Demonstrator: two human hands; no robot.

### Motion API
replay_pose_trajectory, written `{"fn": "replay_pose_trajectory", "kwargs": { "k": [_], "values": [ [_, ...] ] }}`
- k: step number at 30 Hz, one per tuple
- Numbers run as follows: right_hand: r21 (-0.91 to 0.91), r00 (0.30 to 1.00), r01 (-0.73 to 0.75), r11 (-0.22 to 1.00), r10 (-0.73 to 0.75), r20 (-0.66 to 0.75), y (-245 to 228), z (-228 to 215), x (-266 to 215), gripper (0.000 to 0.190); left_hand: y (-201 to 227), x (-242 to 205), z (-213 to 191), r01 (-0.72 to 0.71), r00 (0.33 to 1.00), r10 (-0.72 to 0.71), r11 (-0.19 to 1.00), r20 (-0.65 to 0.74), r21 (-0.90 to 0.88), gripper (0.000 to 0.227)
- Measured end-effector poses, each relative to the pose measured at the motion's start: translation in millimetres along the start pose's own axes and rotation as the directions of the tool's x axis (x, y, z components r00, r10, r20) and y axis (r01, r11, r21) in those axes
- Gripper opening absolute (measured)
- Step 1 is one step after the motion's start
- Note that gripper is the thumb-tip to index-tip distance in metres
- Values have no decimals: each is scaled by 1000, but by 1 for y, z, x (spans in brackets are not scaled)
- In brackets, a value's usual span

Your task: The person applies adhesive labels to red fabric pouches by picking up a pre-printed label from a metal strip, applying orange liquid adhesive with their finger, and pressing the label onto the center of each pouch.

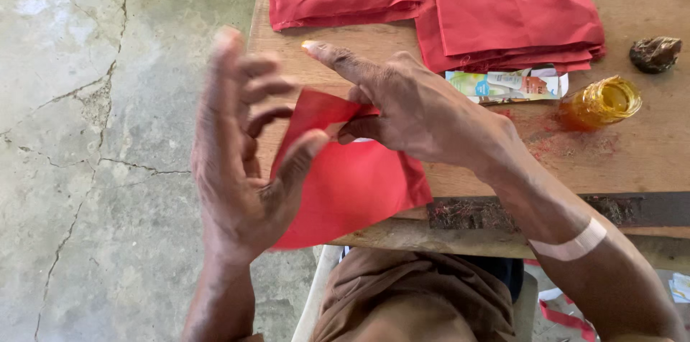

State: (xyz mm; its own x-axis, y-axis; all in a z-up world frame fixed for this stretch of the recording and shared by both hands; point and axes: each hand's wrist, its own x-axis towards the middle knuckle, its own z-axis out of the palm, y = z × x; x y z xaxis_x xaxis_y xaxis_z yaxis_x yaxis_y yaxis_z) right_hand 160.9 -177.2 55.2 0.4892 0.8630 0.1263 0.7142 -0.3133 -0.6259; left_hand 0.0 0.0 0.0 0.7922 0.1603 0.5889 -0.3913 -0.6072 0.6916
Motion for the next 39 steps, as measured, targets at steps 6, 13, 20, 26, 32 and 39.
{"fn": "replay_pose_trajectory", "kwargs": {
  "k": [6, 13, 20, 26, 32, 39],
  "values": [
    [-32, 994, 62, 998, -64, -86, -23, -13, -11, 95, 31, 51, 4, 63, 993, -74, 991, 92, 118, 92],
    [11, 978, 114, 993, -110, -176, -20, -18, -17, 93, 36, 56, 6, -85, 996, 83, 992, 22, 94, 81],
    [38, 974, 33, 999, -24, -226, 11, -17, -30, 99, 14, 54, -4, -95, 985, 94, 995, -146, 0, 70],
    [33, 956, -34, 999, 42, -289, 39, -20, -47, 84, 3, 43, -16, -81, 972, 66, 995, -226, -60, 63],
    [212, 894, -55, 976, 143, -425, 43, -41, -55, 65, 3, 47, -24, 243, 967, -236, 966, -91, 82, 73],
    [-278, 898, 32, 960, -150, -414, -7, -50, -55, 59, 22, 70, 3, -290, 954, 268, 939, 133, 184, 117]
  ]
}}
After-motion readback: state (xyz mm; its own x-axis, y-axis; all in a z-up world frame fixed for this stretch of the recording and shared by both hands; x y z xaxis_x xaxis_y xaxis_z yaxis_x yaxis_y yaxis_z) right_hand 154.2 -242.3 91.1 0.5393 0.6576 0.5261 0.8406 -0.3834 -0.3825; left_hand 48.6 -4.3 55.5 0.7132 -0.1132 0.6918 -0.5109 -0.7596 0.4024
